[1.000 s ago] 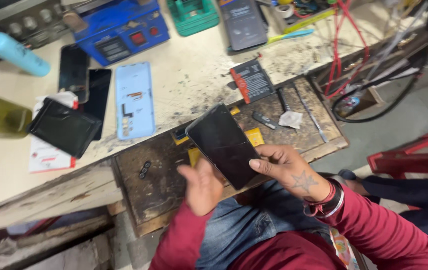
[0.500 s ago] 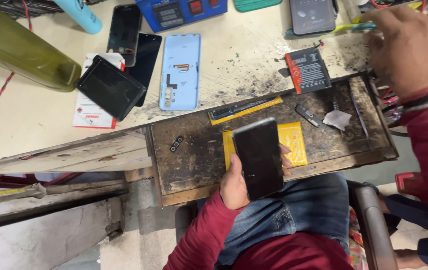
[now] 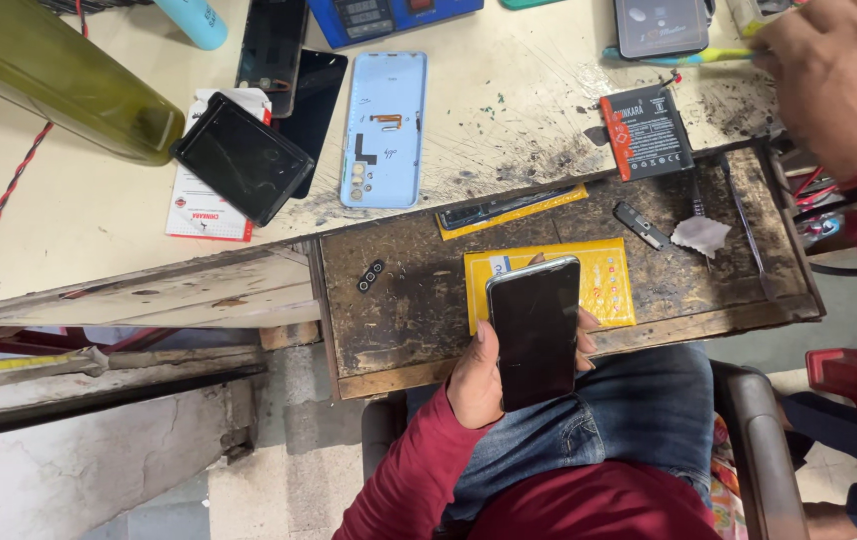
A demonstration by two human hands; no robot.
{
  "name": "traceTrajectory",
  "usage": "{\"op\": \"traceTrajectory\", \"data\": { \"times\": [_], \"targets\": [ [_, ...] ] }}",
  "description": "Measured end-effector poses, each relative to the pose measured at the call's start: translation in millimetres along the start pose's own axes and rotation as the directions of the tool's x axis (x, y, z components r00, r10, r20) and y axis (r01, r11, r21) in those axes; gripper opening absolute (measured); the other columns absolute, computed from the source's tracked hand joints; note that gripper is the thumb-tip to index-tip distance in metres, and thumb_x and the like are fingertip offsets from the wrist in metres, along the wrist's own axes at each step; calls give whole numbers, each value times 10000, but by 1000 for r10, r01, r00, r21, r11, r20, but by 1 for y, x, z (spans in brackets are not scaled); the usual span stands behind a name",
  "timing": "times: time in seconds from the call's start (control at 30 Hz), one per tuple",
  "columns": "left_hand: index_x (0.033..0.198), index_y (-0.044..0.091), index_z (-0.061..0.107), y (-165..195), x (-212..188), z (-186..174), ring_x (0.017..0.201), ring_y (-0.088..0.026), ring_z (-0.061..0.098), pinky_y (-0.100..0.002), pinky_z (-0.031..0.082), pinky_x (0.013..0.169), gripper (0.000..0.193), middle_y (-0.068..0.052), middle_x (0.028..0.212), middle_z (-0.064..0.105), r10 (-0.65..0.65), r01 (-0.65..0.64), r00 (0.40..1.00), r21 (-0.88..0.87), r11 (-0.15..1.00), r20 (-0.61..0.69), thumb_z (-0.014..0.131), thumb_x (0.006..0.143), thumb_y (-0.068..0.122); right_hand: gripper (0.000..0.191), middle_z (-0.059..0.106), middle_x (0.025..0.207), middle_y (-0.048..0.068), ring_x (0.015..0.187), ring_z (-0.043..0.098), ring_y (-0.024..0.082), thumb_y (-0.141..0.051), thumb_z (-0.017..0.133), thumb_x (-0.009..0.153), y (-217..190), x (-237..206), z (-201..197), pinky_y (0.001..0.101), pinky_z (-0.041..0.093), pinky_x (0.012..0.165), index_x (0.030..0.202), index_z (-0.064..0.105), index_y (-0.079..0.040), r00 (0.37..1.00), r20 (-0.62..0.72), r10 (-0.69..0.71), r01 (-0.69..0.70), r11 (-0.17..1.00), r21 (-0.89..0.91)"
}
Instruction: The person disassembles a smartphone using a screwdriver, cleans the interior with a toothbrush, and reassembles the device by tightening screws. The phone is handled throughout, with tools used for opening and closing the case.
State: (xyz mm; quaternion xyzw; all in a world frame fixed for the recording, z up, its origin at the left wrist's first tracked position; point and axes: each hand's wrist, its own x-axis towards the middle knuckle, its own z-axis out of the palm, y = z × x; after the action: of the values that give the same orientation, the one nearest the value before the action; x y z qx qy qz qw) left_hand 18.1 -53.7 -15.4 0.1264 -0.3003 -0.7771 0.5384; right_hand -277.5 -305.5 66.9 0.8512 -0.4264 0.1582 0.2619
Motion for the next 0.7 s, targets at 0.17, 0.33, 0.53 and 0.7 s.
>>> {"op": "traceTrajectory", "data": {
  "times": [0.17, 0.33, 0.53, 0.7],
  "targets": [
    [1571, -59, 382, 4, -5, -1, 1237, -261, 612, -429, 519, 1094, 979, -204, 1426, 554, -15, 15, 1000, 38, 999, 2, 367, 1029, 756, 44, 676, 988, 142, 904, 668, 238, -10, 645, 1137, 20, -15, 5, 345, 532, 800, 1099, 663, 3, 994, 82, 71, -88, 966, 241],
    [1563, -55, 394, 4, -8, 1, 1229, -255, 611, -431, 521, 1085, 979, -202, 1419, 558, -22, 22, 1000, 57, 998, -3, 370, 1023, 762, 253, 658, 906, 223, 784, 645, 320, 67, 538, 1059, 43, -26, 8, 426, 522, 675, 1260, 685, 21, 941, 312, 134, -244, 904, 350],
    [1548, -63, 411, 3, -10, 5, 1215, -273, 628, -456, 544, 1047, 949, -216, 1398, 576, -5, 7, 999, 62, 998, -35, 391, 1031, 733, 297, 674, 884, 171, 769, 642, 266, 46, 587, 1009, 42, -51, 9, 383, 530, 671, 1267, 703, -45, 804, 427, 414, -587, 667, 459],
    [1603, -77, 362, 5, -10, 7, 1192, -273, 626, -465, 554, 1056, 978, -231, 1380, 567, -10, 11, 1000, 66, 998, -5, 375, 1057, 734, 343, 688, 866, 127, 757, 639, 221, 29, 628, 968, 18, -85, -24, 347, 537, 667, 1273, 718, -100, 815, 382, 436, -578, 559, 595]
  ]
}}
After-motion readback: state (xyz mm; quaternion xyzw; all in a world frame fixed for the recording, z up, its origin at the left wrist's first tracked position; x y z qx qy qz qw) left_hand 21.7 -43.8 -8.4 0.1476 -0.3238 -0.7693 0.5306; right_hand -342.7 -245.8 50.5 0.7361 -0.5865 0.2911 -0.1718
